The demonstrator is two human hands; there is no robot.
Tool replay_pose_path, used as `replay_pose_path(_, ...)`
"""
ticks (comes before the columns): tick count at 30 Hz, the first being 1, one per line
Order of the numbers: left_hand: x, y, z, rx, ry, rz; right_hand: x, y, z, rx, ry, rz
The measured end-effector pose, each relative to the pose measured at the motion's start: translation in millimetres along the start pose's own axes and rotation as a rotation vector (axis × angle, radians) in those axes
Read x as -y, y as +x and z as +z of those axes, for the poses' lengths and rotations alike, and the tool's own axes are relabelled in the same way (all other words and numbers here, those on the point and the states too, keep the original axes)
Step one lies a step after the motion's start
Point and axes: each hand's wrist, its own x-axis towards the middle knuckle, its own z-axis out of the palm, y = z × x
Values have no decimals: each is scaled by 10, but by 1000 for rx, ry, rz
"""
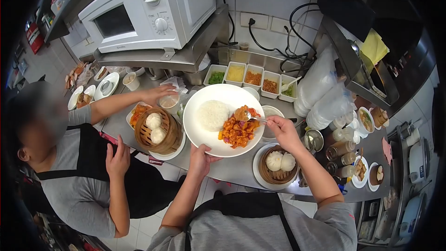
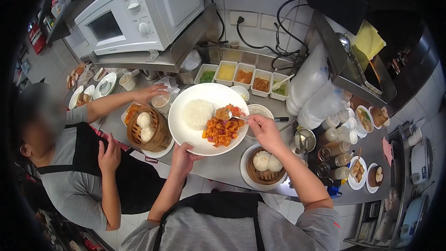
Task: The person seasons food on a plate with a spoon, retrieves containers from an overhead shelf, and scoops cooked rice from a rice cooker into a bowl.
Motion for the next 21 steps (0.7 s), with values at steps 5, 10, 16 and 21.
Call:
replay_pose_path(5,5,-6,36,12,-5,8,48,14,-51,-66,36,17)
replay_pose_path(10,8,4,77,4,-7,0,-1,32,-111,-49,-68,58)
replay_pose_path(16,53,23,36,9,-34,1,-163,242,-222,-34,173,142)
replay_pose_path(21,105,-74,-106,-18,-94,27,-415,871,-361,-78,420,263)
